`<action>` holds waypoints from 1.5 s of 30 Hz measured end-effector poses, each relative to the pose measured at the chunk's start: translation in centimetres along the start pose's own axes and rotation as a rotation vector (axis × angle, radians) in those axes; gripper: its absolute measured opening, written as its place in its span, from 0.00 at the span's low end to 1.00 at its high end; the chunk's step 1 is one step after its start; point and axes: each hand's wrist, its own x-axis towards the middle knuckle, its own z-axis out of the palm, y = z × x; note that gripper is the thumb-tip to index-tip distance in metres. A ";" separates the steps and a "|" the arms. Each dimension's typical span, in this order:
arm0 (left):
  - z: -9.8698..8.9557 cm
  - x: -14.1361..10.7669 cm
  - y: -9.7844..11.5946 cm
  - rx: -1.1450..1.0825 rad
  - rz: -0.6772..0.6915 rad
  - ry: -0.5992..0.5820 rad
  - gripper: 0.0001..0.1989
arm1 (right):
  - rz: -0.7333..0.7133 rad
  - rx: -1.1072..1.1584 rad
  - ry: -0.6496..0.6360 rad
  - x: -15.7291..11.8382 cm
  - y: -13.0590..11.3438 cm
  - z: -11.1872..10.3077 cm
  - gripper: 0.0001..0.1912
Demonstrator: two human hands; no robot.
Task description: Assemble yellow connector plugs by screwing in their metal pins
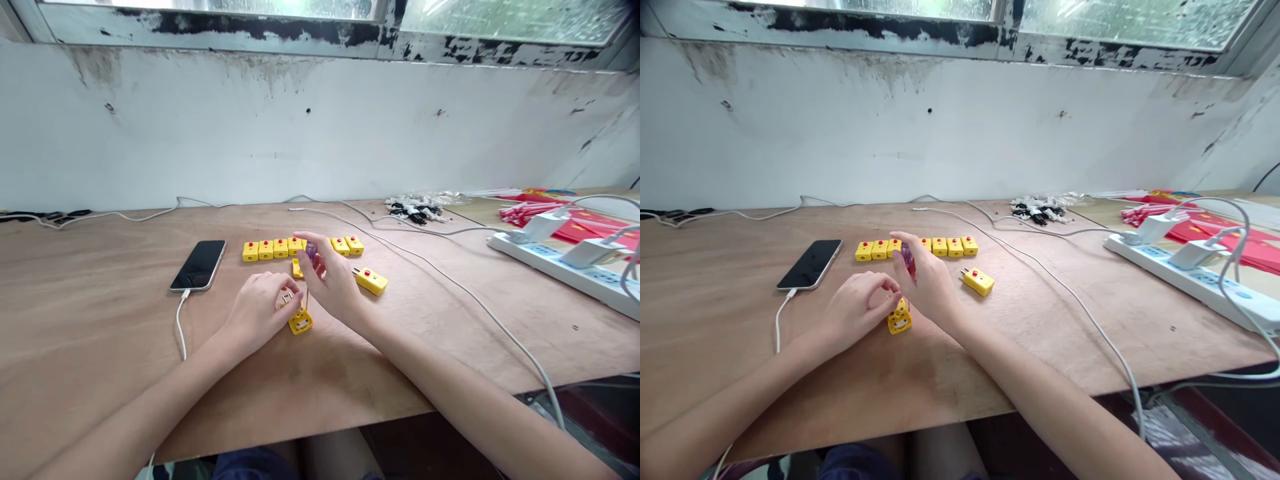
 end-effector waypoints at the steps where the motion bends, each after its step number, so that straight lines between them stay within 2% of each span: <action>1: -0.2 0.0 -0.2 -0.038 -0.025 0.024 0.08 | 0.003 -0.002 0.000 0.0 0.1 -0.1 0.13; 5: -0.5 0.2 -2.2 -0.015 -0.116 0.066 0.08 | -0.002 -0.008 -0.001 0.1 0.2 -0.2 0.14; 7: -0.4 0.2 -3.5 0.059 -0.101 0.052 0.07 | -0.002 -0.040 0.004 0.1 0.2 -0.2 0.14; 10: -0.2 0.3 -4.9 0.053 -0.024 0.009 0.07 | 0.013 -0.084 0.010 0.0 0.2 -0.1 0.14; 15: -0.8 0.5 -5.6 0.028 0.026 0.084 0.09 | 0.083 -0.062 0.018 0.0 0.6 -0.1 0.15; 17: -1.6 0.3 -5.5 0.026 0.036 0.148 0.10 | 0.107 -0.037 0.029 0.1 0.6 -0.1 0.15; 19: -2.3 0.0 -4.9 0.009 0.050 0.153 0.10 | 0.115 -0.006 0.063 0.1 0.5 -0.2 0.16; 24: -2.4 -0.9 -2.6 -0.042 0.124 -0.102 0.15 | 0.083 0.089 0.168 0.0 0.1 -0.6 0.12; 27: -1.7 -1.1 -1.9 -0.042 0.141 -0.171 0.16 | 0.069 0.111 0.151 -0.2 -0.2 -0.5 0.10; 33: -1.5 -1.1 -1.9 -0.069 0.131 -0.204 0.15 | -0.036 0.172 0.086 -0.6 -0.5 -0.1 0.09; 45: -1.2 -1.2 -2.0 -0.096 0.146 -0.186 0.13 | -0.026 0.223 0.075 -0.6 -0.5 0.0 0.09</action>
